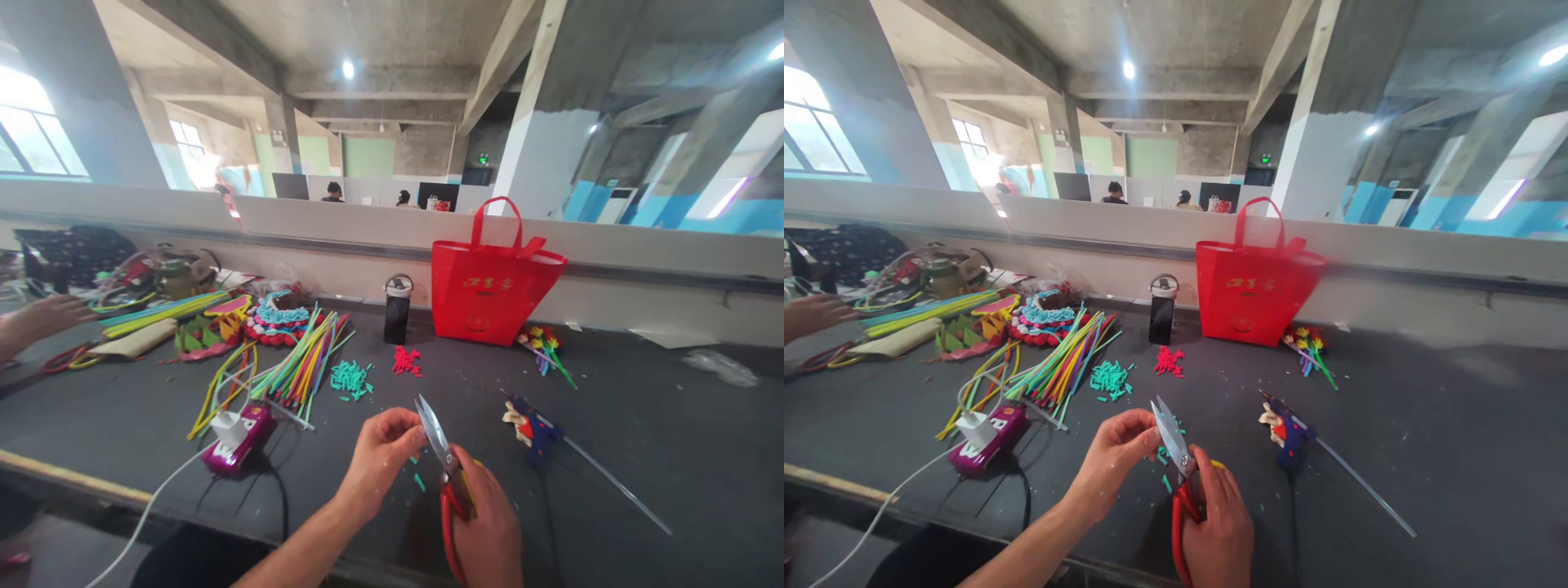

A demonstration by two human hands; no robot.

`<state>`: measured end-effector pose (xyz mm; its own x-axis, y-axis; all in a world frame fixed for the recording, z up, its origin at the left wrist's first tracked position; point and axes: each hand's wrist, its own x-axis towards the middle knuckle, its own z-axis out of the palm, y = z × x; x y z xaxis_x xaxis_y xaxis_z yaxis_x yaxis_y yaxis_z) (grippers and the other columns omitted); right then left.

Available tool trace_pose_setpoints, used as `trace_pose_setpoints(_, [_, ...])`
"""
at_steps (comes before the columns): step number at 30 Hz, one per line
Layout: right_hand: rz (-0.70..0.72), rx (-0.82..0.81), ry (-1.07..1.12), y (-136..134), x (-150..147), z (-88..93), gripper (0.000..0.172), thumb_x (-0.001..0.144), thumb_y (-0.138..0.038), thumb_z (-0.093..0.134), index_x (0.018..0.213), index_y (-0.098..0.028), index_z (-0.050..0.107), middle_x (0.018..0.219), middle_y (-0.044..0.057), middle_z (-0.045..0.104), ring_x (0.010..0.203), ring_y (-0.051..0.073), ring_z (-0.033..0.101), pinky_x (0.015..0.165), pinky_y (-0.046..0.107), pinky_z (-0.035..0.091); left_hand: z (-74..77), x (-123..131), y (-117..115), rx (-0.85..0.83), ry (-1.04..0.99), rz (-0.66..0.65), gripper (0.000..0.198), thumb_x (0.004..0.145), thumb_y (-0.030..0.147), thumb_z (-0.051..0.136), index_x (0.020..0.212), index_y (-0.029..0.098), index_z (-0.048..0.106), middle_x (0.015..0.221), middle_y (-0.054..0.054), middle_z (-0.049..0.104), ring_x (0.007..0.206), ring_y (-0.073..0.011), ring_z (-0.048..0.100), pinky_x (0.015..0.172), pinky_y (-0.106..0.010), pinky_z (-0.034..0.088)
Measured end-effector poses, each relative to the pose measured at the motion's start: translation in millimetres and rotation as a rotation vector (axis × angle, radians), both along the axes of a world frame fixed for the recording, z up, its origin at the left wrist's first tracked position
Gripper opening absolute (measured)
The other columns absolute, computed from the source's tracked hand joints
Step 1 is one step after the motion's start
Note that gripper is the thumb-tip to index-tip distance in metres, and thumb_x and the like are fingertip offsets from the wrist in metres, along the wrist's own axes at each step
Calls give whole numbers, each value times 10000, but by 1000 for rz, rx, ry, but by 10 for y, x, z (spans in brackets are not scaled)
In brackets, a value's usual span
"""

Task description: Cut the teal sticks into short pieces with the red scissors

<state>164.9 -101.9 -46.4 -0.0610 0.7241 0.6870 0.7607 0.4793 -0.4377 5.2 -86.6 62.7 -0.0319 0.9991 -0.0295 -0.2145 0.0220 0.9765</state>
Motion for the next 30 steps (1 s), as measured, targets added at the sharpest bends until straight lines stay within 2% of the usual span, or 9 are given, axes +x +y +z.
trace_pose_setpoints(7, [-21, -27, 70, 98, 16, 40, 340, 894, -280, 493, 1212, -200, 581, 1033, 95, 733, 899, 235, 714, 725, 320, 579, 92, 51, 54, 44, -49, 24, 244, 647, 371, 793, 682, 148, 700, 606, -3, 602, 570, -114, 485, 580, -234, 381])
trace_pose_setpoints(12, [-22, -32, 144, 259, 33, 253, 357, 906, -320, 508, 1242, -207, 548, 1118, 101, 696, 968, 226, 693, 759, 316, 573, 218, 64, 140, 113, -84, -10, 234, 706, 373, 760, 720, 152, 682, 631, -1, 602, 600, -112, 481, 608, -229, 385])
trace_pose_setpoints(17, [62, 2, 119, 288, -10, 441, 355, 894, -297, 524, 1243, -241, 541, 972, 58, 701, 837, 203, 695, 682, 291, 573, 249, 50, 192, 147, -90, -17, 252, 754, 397, 725, 746, 154, 656, 663, 2, 570, 633, -112, 465, 614, -222, 371])
trace_pose_setpoints(24, [58, 38, 82, 249, -58, 450, 397, 831, -225, 540, 1227, -261, 544, 913, 29, 708, 791, 200, 691, 644, 286, 574, 216, 20, 146, 128, -69, -3, 284, 743, 433, 729, 724, 166, 635, 666, 14, 536, 626, -111, 445, 594, -221, 348])
trace_pose_setpoints(30, [40, 64, 64, 214, -33, 422, 387, 821, -200, 524, 1203, -235, 577, 939, 48, 728, 789, 199, 701, 653, 286, 581, 192, 8, 113, 124, -21, -9, 278, 767, 438, 705, 736, 171, 635, 677, 8, 545, 642, -119, 457, 597, -228, 346])
